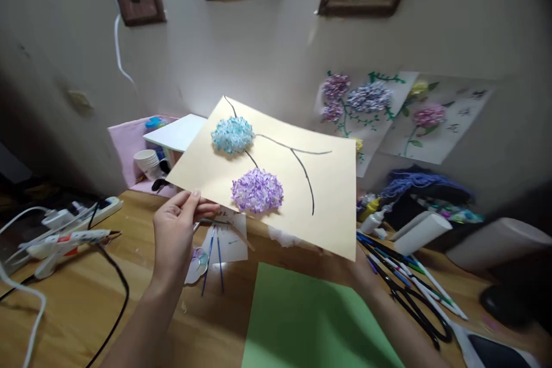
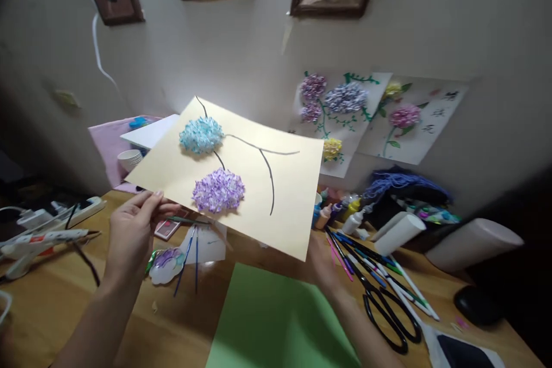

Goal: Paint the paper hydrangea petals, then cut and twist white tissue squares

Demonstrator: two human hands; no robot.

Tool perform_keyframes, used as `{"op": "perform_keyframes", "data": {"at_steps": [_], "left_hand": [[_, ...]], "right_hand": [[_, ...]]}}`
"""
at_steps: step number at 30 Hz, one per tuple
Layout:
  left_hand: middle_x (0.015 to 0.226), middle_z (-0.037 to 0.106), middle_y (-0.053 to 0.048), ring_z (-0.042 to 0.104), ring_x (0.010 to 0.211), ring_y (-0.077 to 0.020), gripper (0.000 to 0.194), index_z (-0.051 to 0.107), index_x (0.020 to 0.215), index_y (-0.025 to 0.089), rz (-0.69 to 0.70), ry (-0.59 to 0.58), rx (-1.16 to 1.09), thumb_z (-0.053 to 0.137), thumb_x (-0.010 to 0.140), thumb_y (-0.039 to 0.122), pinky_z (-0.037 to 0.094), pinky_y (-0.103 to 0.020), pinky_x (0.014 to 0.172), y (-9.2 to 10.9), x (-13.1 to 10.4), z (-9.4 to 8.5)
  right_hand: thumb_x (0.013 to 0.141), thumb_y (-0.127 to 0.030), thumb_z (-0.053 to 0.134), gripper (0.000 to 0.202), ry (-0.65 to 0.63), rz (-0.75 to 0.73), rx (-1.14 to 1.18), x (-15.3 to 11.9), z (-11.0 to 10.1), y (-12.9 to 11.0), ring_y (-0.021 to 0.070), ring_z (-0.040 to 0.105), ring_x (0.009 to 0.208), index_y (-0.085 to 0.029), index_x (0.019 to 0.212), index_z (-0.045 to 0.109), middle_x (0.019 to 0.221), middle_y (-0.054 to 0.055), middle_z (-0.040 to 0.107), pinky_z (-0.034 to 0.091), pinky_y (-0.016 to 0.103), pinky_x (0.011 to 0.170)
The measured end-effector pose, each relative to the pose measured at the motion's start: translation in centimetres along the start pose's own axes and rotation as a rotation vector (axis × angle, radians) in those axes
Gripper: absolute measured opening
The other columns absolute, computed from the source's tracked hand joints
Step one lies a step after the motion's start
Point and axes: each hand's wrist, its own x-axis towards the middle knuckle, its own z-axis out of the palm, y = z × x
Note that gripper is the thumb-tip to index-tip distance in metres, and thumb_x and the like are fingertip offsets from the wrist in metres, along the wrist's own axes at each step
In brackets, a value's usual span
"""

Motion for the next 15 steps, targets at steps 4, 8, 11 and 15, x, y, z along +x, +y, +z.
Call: {"op": "perform_keyframes", "data": {"at_steps": [4, 8, 11, 15], "left_hand": [[0.062, 0.068, -0.004, 0.068, 0.059, -0.0156, 0.016, 0.063, 0.067, 0.014, -0.140, -0.166, 0.036, 0.069, 0.069, 0.029, 0.054, -0.018, 0.055, -2.0, -1.6, 2.2], [0.061, 0.068, -0.006, 0.068, 0.060, -0.0170, 0.021, 0.061, 0.064, 0.015, -0.239, -0.319, 0.068, 0.069, 0.069, 0.033, 0.055, -0.020, 0.057, -3.8, -4.3, 4.4], [0.063, 0.068, -0.007, 0.068, 0.062, -0.0193, 0.026, 0.059, 0.064, 0.015, -0.267, -0.406, 0.114, 0.068, 0.070, 0.038, 0.056, -0.025, 0.060, -4.8, -6.6, 5.8], [0.067, 0.069, -0.009, 0.069, 0.067, -0.0215, 0.031, 0.057, 0.066, 0.016, -0.333, -0.490, 0.158, 0.067, 0.068, 0.045, 0.056, -0.030, 0.066, -7.1, -8.8, 7.2]], "right_hand": [[0.095, -0.043, 0.021, 0.047, -0.069, 0.483, 0.501, -1.1, -7.4, -1.5, 0.0173, 0.066, 0.065, -0.023, 0.106, 0.061, 0.084, 0.007, 0.069, 0.054, 0.029, 0.053], [0.087, -0.042, 0.048, 0.032, -0.045, 0.704, 0.615, -3.9, -10.3, -3.4, 0.0159, 0.064, 0.069, -0.020, 0.106, 0.062, 0.085, 0.007, 0.069, 0.052, 0.027, 0.059], [0.084, -0.038, 0.055, 0.031, 0.005, 0.779, 0.594, -6.5, -11.5, -3.4, 0.0146, 0.062, 0.067, -0.019, 0.108, 0.062, 0.083, 0.006, 0.068, 0.050, 0.025, 0.058], [0.083, -0.037, 0.055, 0.031, 0.034, 0.873, 0.583, -9.5, -12.9, -2.3, 0.0126, 0.061, 0.068, -0.020, 0.110, 0.060, 0.085, 0.004, 0.068, 0.048, 0.023, 0.061]]}}
